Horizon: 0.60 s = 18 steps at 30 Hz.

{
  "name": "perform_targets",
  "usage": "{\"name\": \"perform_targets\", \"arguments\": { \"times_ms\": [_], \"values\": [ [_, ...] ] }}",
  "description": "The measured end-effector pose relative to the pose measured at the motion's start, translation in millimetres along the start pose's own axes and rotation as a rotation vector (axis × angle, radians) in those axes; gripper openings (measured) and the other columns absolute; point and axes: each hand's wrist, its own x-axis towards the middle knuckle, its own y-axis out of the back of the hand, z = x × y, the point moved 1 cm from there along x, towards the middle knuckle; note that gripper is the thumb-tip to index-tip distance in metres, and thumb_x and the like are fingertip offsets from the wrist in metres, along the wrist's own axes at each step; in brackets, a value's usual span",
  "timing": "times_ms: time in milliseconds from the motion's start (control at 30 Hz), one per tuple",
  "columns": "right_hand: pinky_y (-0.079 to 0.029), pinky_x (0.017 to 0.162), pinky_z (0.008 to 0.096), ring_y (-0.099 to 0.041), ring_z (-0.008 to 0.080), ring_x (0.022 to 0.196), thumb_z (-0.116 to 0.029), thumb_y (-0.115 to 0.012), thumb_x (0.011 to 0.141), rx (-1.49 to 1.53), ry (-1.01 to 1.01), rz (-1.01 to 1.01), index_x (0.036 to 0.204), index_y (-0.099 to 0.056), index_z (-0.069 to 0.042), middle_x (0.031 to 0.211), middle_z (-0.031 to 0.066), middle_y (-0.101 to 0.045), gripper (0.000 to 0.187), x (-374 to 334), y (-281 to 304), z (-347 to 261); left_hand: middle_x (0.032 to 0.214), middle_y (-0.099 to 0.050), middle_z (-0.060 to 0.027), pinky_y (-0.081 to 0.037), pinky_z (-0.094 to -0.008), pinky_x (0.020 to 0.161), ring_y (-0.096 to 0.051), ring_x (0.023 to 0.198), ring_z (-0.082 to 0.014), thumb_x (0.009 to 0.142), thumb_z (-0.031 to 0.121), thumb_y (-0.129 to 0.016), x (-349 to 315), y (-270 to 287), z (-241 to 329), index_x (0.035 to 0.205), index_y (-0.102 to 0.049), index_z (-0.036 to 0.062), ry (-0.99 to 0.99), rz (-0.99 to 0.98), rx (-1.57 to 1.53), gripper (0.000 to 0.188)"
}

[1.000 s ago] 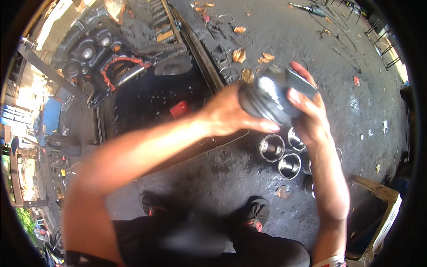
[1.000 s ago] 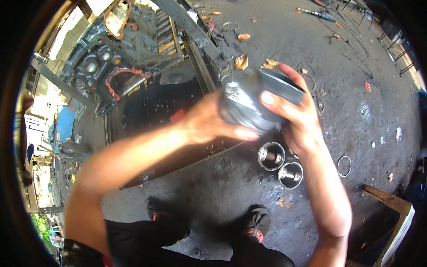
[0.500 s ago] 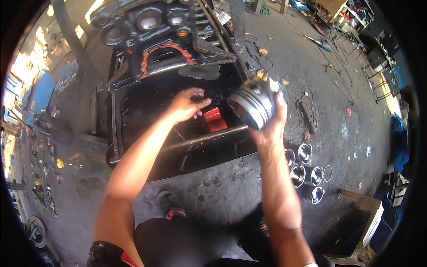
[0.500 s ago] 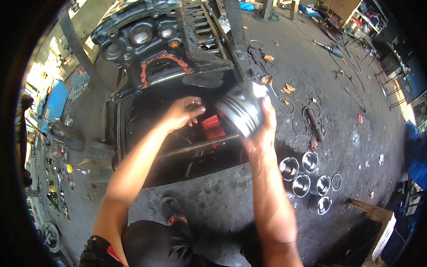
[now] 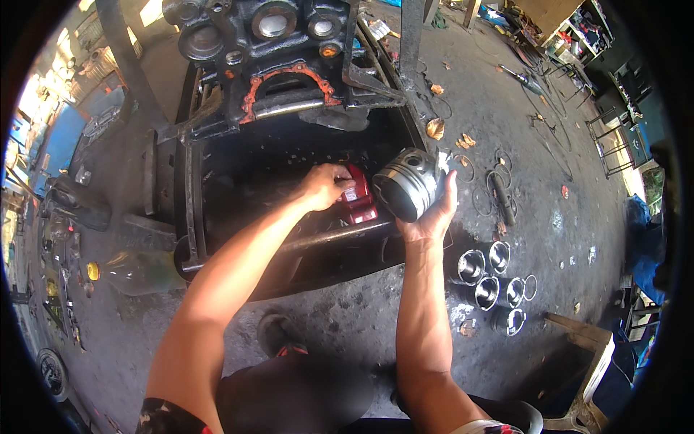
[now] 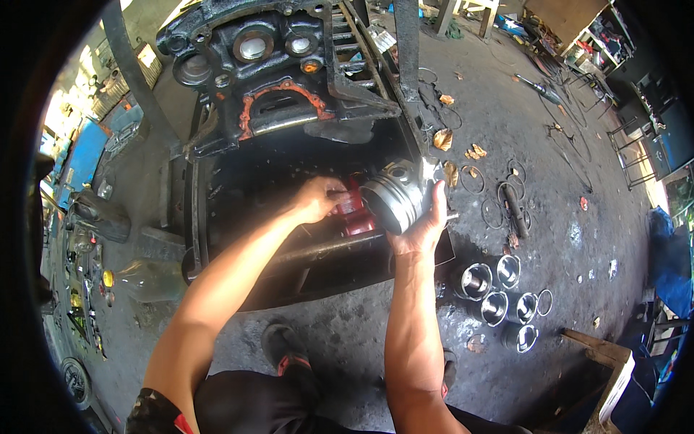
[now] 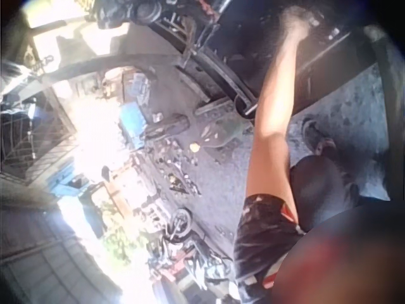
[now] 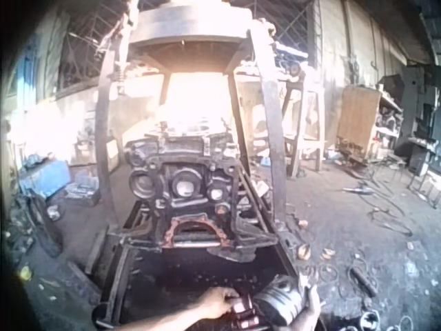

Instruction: The person removes a piston from an engine block, then uses a red scraper to clean the cylinder bore. They then pick up several pistons and rings from the floor, inspect them, and place them into the engine block one by one.

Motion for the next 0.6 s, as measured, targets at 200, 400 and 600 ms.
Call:
{"name": "perform_targets", "arguments": {
  "times_ms": [200,400,600],
  "values": [
    [-0.062,0.091,0.0531,-0.073,0.0353,0.102,-0.065,-0.062,0.097,0.077,-0.066,0.035,0.132,-0.061,-0.002,0.118,0.0185,-0.071,0.071,11.6,-13.0,7.8,0.084,-0.072,-0.0101,-0.056,-0.0333,0.071,-0.071,0.076,-0.0187,0.094,0.011,-0.074,-53.4,83.8,55.7,0.096,-0.074,0.0011,-0.392,0.204,0.101,0.010],
    [-0.062,0.092,0.0474,-0.075,0.0304,0.098,-0.065,-0.067,0.094,0.026,-0.093,0.109,0.126,-0.065,-0.006,0.113,0.0151,-0.074,0.067,24.1,-20.2,19.6,0.077,-0.064,-0.0086,-0.044,-0.0344,0.058,-0.059,0.064,-0.0197,0.088,0.011,-0.077,-103.8,143.9,119.7,0.089,-0.074,0.0026,-0.593,0.202,0.459,0.009],
    [-0.063,0.088,0.0448,-0.075,0.0264,0.092,-0.058,-0.067,0.098,0.005,-0.155,0.068,0.125,-0.065,-0.009,0.107,0.0109,-0.074,0.056,30.4,-20.8,41.7,0.075,-0.064,-0.0109,-0.045,-0.0376,0.057,-0.060,0.063,-0.0261,0.084,0.008,-0.078,-123.4,155.5,167.4,0.086,-0.073,0.0020,-0.652,-0.053,0.592,0.008]
  ]
}}
